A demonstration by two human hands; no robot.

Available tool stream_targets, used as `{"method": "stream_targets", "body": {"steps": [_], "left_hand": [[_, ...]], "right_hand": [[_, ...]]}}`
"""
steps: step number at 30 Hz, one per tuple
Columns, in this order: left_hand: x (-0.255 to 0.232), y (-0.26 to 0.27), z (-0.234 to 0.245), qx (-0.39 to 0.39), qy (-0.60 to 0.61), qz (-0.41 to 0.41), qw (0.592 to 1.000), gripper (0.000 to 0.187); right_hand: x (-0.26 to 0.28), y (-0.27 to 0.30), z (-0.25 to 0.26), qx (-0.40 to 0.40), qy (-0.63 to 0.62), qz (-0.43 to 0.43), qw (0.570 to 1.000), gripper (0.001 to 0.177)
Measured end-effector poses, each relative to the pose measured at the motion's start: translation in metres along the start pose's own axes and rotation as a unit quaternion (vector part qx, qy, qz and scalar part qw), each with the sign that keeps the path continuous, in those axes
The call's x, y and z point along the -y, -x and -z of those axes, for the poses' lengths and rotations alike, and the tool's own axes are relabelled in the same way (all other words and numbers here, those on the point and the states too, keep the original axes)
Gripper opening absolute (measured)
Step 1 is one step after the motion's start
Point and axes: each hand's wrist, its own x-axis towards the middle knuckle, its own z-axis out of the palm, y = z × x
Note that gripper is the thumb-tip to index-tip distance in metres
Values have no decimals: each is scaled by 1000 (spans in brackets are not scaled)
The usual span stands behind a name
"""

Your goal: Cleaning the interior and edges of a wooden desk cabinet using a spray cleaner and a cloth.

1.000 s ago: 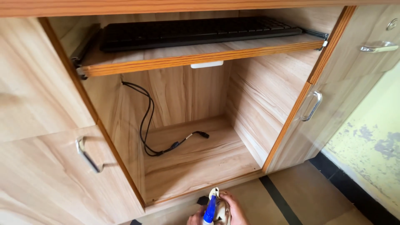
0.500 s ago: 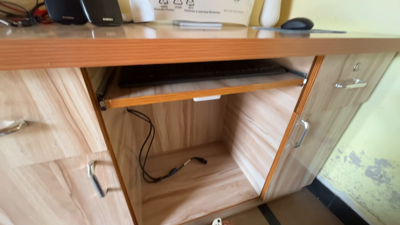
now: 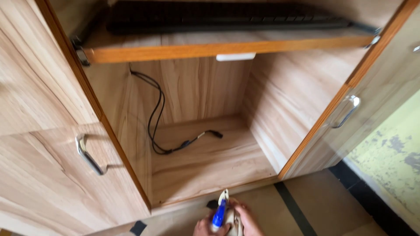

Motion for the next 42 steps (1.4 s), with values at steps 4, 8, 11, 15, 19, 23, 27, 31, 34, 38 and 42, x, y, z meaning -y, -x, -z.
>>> {"method": "stream_targets", "body": {"steps": [4,8,11,15,19,23,27,31,34,38,42], "left_hand": [[-73,-15,27,1,-72,26,997,72],[-88,-19,33,-18,-67,12,998,57],[-96,-19,40,-27,-60,41,997,53],[-103,-25,40,-44,9,126,991,60],[-98,-29,34,-31,-17,102,994,64],[-90,-36,29,-40,-11,89,995,60],[-84,-42,25,-35,-6,74,997,56],[-81,-46,21,-24,-5,88,996,55],[-70,-47,14,-38,-12,35,999,54],[-82,-45,15,13,-16,78,997,53],[-57,-42,5,-84,13,18,996,44]], "right_hand": [[38,7,-35,-41,-44,-51,997,29],[82,17,-57,-34,-87,-28,995,24],[101,22,-65,-106,-78,-41,990,19],[120,10,-60,-168,13,105,980,21],[111,-7,-63,-216,269,262,902,22],[83,-15,-91,-266,370,289,842,22],[68,-16,-108,-155,332,304,879,18],[64,-36,-74,-225,263,302,888,24],[101,-18,-96,-278,214,207,913,23],[81,-16,-100,-142,292,329,887,21],[95,-7,-105,-160,376,276,870,22]]}}
